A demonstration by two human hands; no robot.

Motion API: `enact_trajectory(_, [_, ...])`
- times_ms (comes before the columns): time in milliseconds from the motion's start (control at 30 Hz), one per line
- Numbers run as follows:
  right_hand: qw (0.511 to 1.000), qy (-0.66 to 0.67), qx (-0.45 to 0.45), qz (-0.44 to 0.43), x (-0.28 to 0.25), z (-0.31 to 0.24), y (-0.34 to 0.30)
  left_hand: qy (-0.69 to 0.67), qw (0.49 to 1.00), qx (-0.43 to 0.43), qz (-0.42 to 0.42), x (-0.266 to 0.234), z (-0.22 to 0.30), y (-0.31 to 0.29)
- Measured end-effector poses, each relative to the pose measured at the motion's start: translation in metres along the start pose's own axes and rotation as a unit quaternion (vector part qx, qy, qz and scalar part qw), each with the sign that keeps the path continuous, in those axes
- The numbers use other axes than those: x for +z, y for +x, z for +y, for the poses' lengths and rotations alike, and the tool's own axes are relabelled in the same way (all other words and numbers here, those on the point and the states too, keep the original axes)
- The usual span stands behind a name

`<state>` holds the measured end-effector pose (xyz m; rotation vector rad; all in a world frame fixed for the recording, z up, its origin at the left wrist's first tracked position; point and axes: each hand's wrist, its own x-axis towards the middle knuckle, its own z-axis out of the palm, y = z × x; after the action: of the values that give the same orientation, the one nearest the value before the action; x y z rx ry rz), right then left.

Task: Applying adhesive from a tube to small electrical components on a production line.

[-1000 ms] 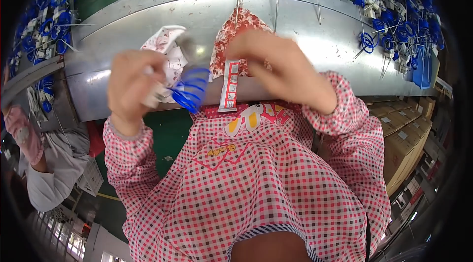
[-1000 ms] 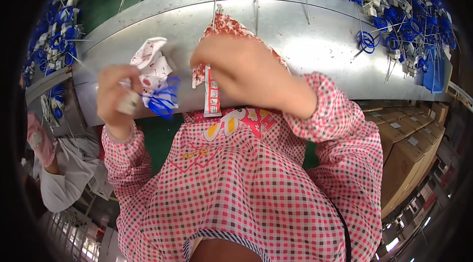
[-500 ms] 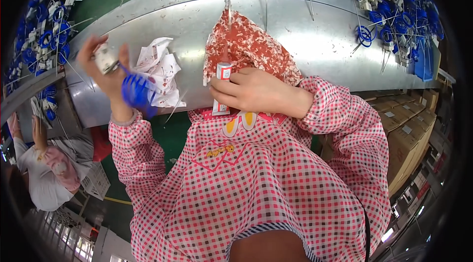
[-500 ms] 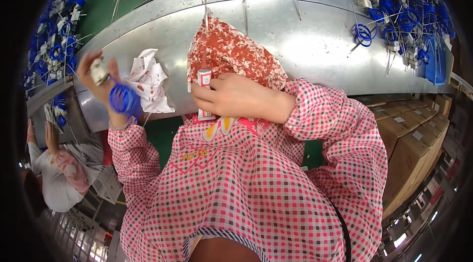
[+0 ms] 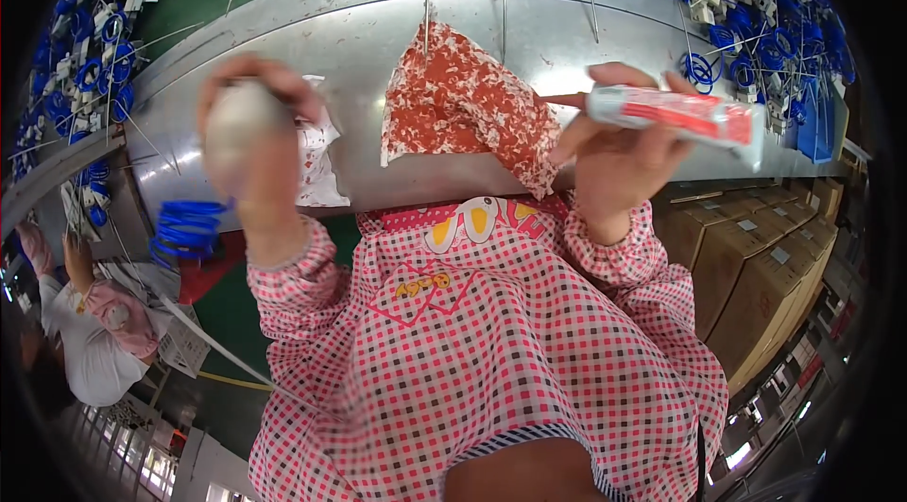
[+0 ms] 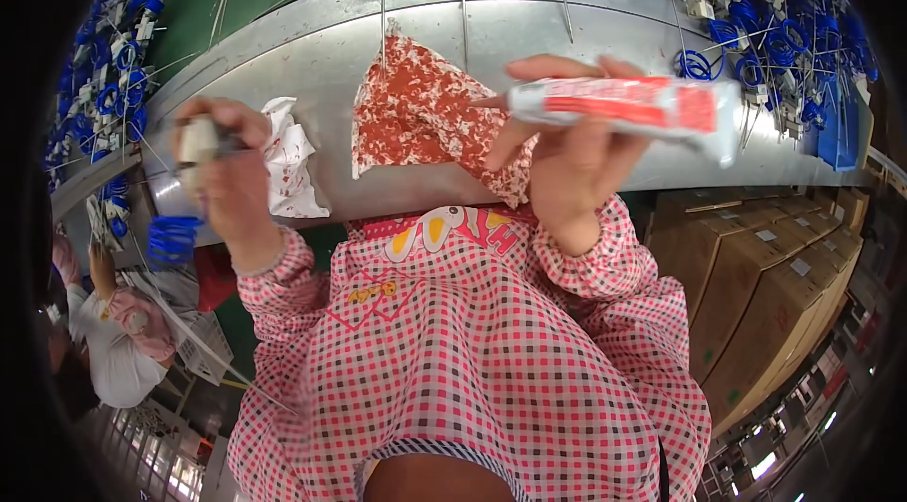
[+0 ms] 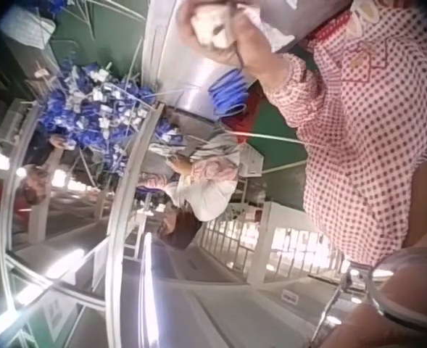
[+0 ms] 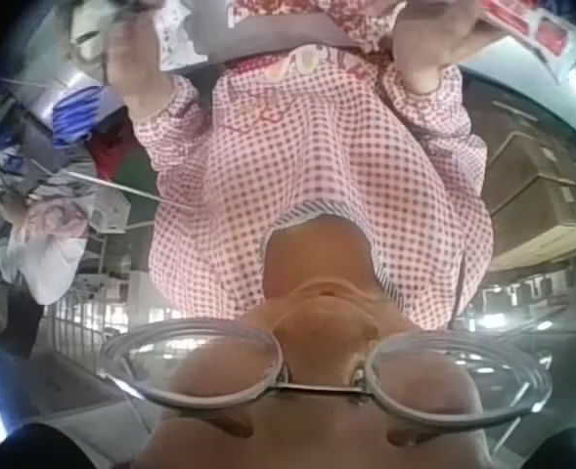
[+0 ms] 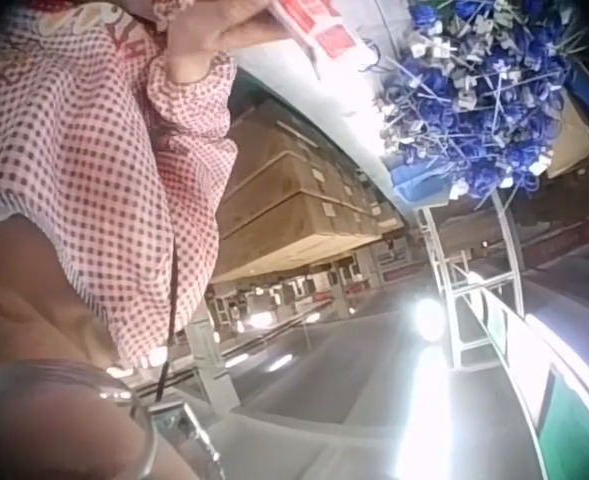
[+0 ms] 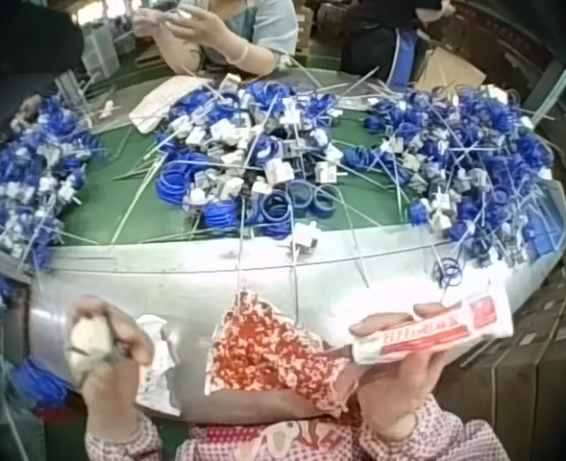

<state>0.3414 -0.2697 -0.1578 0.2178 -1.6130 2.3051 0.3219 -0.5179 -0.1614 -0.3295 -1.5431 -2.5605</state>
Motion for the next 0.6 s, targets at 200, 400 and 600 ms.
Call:
enact_trajectory(200, [0.989, 0.129, -0.058, 0.045, -0.002, -0.028, 0.022, -0.032, 0.985, -0.088, -0.142, 0.070, -0.024, -0.011])
enact_trajectory(400, [0.988, 0.062, -0.139, -0.013, -0.003, -0.056, 0.034, -0.004, 0.977, -0.083, -0.197, 0.109, -0.027, -0.011])
enact_trajectory(600, [0.978, 0.082, -0.189, -0.006, 0.005, -0.062, 0.042, -0.014, 0.977, -0.057, -0.204, 0.121, -0.025, -0.014])
